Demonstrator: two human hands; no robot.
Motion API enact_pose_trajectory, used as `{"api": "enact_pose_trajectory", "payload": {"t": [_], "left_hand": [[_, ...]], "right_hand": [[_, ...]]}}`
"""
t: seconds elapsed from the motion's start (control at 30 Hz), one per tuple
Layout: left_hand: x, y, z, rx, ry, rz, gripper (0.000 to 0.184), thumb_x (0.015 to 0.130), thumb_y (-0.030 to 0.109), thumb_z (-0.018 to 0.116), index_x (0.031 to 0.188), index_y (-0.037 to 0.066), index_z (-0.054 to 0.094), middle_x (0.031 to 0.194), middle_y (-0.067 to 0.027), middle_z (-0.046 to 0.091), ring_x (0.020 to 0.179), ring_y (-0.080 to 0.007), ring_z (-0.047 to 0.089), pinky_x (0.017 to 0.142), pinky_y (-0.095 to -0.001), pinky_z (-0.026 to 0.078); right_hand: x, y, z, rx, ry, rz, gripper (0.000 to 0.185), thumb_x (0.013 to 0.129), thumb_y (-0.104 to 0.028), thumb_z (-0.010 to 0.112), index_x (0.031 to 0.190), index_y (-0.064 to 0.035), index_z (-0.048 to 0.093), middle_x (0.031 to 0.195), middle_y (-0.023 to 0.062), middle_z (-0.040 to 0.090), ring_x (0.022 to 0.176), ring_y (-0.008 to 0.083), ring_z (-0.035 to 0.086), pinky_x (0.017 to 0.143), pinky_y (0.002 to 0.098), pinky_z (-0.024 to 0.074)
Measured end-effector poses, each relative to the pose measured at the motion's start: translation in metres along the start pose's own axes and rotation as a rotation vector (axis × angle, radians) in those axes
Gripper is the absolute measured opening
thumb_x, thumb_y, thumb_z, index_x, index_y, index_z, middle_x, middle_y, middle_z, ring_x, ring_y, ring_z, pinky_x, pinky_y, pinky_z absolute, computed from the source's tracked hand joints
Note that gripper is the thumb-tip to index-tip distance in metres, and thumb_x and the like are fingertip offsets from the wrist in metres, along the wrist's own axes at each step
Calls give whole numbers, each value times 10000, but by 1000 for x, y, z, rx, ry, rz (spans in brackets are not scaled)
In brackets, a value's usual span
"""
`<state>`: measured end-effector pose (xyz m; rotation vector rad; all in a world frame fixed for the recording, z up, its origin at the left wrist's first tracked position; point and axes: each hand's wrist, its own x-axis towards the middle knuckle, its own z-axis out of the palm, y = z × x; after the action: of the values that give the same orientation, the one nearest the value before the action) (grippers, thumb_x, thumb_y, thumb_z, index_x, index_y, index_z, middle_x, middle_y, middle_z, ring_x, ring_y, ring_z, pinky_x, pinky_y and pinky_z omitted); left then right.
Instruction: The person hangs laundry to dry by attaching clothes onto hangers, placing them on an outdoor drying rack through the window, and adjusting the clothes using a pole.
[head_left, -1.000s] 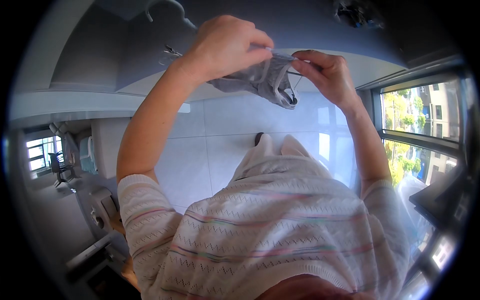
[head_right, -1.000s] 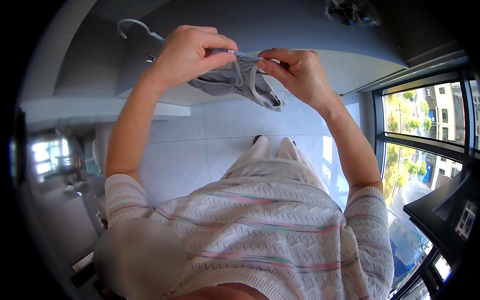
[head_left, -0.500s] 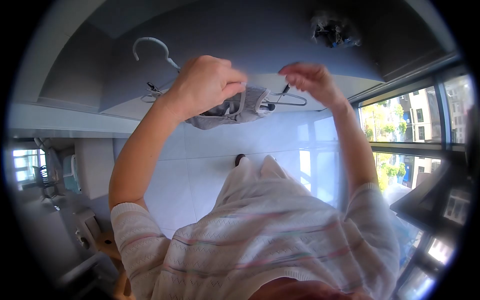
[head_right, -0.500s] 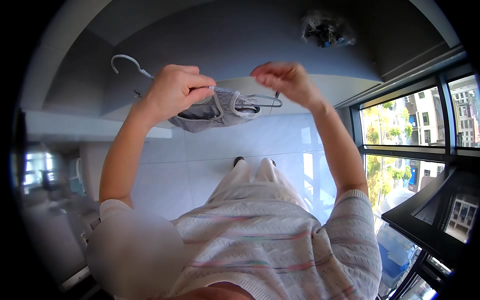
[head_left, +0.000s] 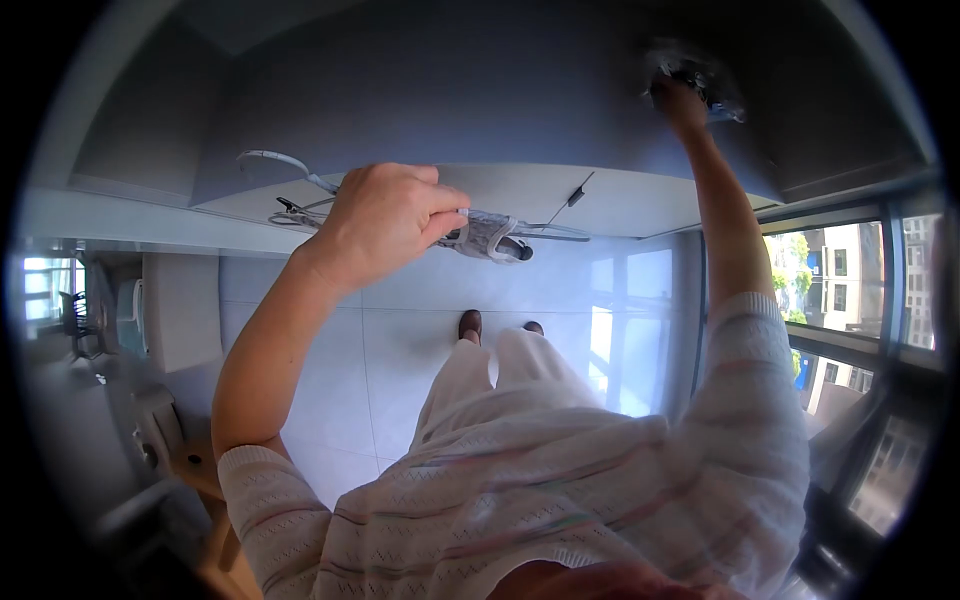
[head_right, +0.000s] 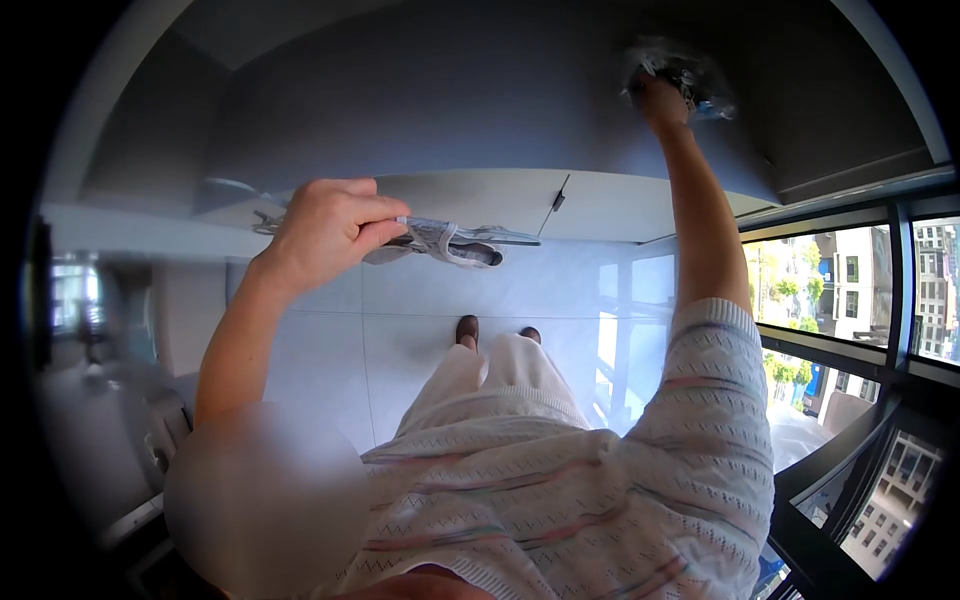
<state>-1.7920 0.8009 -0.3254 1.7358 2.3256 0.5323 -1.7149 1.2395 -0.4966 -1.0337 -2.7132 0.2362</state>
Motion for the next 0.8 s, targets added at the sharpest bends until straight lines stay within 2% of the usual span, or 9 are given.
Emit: {"api": "enact_pose_trajectory", "payload": {"t": [0.1,0.2,0.3,0.4,0.5,0.6,0.63,0.73,0.8], "left_hand": [[2,-1,2,-3,26,8,137,706,128,669,835,85,681,623,-62,548,542,-199,517,512,-309,408],[3,-3,0,-3,50,26,141,702,129,672,836,84,681,624,-62,550,537,-198,519,508,-311,411],[2,-6,-2,-9,76,38,142,700,129,673,834,84,680,622,-62,551,532,-198,520,502,-310,410],[2,-6,-6,-17,77,54,141,700,128,674,834,84,679,619,-64,551,531,-199,520,500,-308,409],[1,-5,-6,-37,67,55,142,700,128,675,835,83,678,618,-65,549,533,-199,519,499,-305,407],[0,-10,-6,-52,67,66,142,700,129,676,834,80,676,617,-64,547,530,-197,514,496,-303,402],[0,-10,-7,-53,70,75,141,701,129,676,833,80,675,614,-63,545,529,-196,511,495,-303,399],[0,-9,-8,-38,56,88,135,705,130,675,829,79,673,607,-62,540,525,-197,504,492,-307,391],[-1,-10,-9,-24,52,95,132,707,131,673,828,79,672,603,-61,536,522,-198,500,492,-310,388]], "right_hand": [[12,0,3,-106,-84,-13,253,800,-325,477,984,-234,624,972,101,622,945,317,568,797,415,443],[19,11,4,-56,28,-59,242,773,-322,529,929,-172,636,931,101,634,884,260,606,731,382,474],[25,25,-3,470,-129,217,222,735,-286,605,841,-93,636,823,93,646,702,171,621,603,299,492],[10,27,-14,1060,-252,336,155,710,-217,638,734,-65,620,664,52,611,549,86,549,475,220,437],[-22,25,-5,1113,-353,247,93,703,-165,613,684,-75,601,561,11,561,473,73,493,427,207,391],[-31,19,7,709,-344,108,88,687,-146,604,704,-62,587,517,9,542,437,79,477,404,230,377],[-33,19,8,649,-342,77,118,687,-129,589,777,-52,581,519,38,557,429,117,511,431,237,405],[-43,13,13,530,-162,81,154,707,-140,582,824,-40,566,594,73,599,488,156,582,479,268,448],[-55,-5,-2,461,-101,95,196,719,-157,584,882,-50,561,675,89,620,579,184,619,553,293,474]]}}
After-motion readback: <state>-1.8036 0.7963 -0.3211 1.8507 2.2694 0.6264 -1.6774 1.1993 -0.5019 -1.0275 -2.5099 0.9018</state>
